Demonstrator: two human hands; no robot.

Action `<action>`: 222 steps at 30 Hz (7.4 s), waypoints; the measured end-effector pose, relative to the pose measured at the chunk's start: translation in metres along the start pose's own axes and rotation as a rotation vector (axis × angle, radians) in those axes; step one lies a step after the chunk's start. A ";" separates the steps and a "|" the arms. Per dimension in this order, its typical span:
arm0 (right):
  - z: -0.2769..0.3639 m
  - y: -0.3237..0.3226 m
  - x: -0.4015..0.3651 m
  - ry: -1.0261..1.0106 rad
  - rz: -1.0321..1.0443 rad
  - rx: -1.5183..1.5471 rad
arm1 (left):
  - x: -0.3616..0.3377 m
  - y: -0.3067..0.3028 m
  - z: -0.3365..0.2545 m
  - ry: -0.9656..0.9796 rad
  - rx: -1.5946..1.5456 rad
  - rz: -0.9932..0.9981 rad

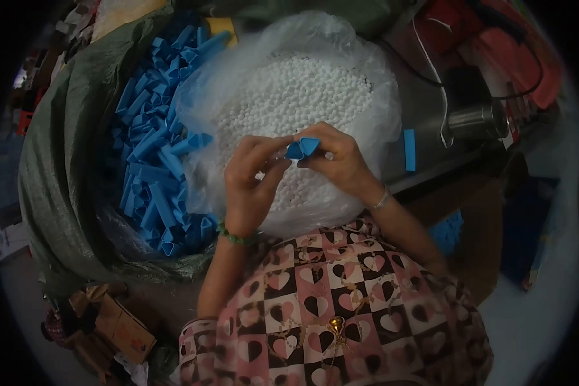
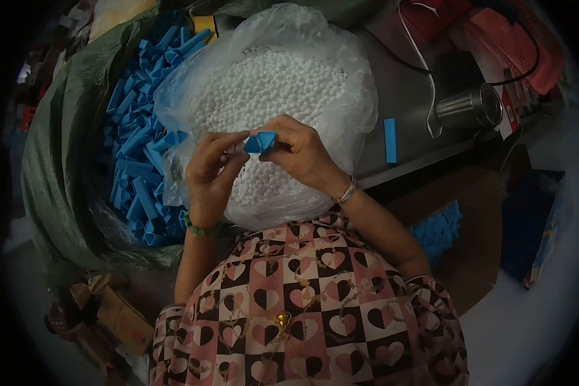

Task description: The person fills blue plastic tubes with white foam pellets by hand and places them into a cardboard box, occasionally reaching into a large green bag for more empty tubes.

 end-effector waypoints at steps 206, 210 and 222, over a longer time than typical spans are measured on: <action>-0.018 0.016 0.001 -0.196 0.022 -0.784 | -0.018 -0.007 0.083 -0.444 0.257 0.015; -0.009 0.004 0.002 -0.134 -0.062 -0.477 | -0.009 -0.006 0.045 -0.370 -0.086 -0.029; -0.005 0.002 -0.004 -0.169 -0.079 -0.427 | 0.004 0.005 -0.021 0.170 0.269 -0.004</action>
Point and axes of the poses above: each hand's wrist, its own x-axis towards the middle knuckle, its own y-axis out of the palm, z = x × y, the point moved 7 cm from there along x, towards the middle knuckle, and after that the axes turned 12 degrees about -z, right-handed, at the moved point
